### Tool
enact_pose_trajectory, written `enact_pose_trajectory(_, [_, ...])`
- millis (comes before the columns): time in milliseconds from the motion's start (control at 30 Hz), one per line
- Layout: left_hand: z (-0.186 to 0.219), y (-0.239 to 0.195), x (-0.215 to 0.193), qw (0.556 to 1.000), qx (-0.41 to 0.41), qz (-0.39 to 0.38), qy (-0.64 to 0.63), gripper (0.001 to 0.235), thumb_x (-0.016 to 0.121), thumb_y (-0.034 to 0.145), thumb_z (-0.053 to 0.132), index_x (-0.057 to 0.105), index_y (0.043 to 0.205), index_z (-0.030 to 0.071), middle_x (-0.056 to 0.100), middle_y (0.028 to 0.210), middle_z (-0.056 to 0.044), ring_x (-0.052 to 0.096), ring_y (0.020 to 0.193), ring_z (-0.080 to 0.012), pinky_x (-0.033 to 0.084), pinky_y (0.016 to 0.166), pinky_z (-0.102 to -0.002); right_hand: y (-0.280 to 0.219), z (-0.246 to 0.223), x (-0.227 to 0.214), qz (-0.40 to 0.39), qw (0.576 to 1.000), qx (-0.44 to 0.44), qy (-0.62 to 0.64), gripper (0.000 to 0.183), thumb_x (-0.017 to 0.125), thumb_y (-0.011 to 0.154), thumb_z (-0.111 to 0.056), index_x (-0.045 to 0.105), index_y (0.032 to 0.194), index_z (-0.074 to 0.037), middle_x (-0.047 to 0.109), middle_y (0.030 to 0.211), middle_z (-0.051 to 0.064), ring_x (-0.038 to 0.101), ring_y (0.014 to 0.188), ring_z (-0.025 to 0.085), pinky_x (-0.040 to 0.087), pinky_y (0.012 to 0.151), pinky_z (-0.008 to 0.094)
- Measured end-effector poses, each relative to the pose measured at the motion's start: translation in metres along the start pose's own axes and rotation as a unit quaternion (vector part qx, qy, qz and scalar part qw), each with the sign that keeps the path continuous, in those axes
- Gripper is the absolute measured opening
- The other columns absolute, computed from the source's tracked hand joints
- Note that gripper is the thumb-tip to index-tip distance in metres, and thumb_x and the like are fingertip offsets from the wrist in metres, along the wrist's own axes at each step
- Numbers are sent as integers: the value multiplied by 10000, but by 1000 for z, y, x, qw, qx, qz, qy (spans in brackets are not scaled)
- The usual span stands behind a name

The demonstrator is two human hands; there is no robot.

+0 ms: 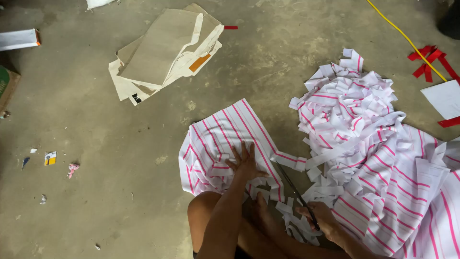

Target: Cutting a large piece of striped fabric into thin strips using scissors

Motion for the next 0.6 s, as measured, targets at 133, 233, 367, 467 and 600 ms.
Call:
enact_pose_trajectory(133, [-3, 7, 4, 1000, 11, 10, -9, 1462, 798, 630, 658, -211, 1625, 299, -415, 1643, 40, -460, 1436, -400, -152, 1059, -818, 7, 1, 11, -22, 999, -14, -22, 463, 840, 883, -163, 501, 593, -39, 511, 436, 141, 426, 357, 237, 351, 440, 371])
enact_pose_trajectory(233, [-6, 10, 6, 1000, 5, 8, 3, 1477, 787, 630, 681, -236, 1619, 286, -426, 1636, 39, -451, 1444, -399, -149, 1075, -804, 20, -5, 25, -29, 1000, -8, -2, 302, 800, 898, -174, 655, 755, 48, 524, 559, 131, 446, 382, 224, 327, 396, 340])
enact_pose_trajectory(367, [-6, 13, 9, 1000, 7, 2, 14, 1502, 756, 614, 728, -289, 1596, 285, -447, 1623, 37, -466, 1428, -406, -160, 1075, -798, 35, -29, 44, -46, 997, -59, 10, 348, 824, 895, -174, 597, 693, -4, 521, 503, 113, 458, 377, 209, 333, 406, 329])
enact_pose_trajectory(467, [-3, 6, 4, 1000, 5, -1, 13, 1493, 770, 628, 701, -271, 1606, 268, -440, 1628, 29, -449, 1442, -411, -143, 1085, -798, 32, -45, 53, -47, 997, -57, 16, 330, 799, 879, -172, 581, 689, -15, 533, 518, 118, 450, 395, 206, 339, 415, 328])
enact_pose_trajectory(600, [-2, 0, 1, 1000, 3, 0, 21, 1489, 755, 637, 717, -294, 1594, 269, -439, 1629, 34, -432, 1458, -409, -122, 1102, -798, 32, -59, 62, -63, 995, -77, 8, 387, 759, 918, -170, 567, 617, -23, 511, 477, 100, 453, 380, 198, 349, 400, 332])
Point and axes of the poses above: each hand's wrist, its own y-axis towards the middle knuckle, its own x-axis out of the palm, z = x × y, the point moved 10 cm from there along y, towards the middle knuckle
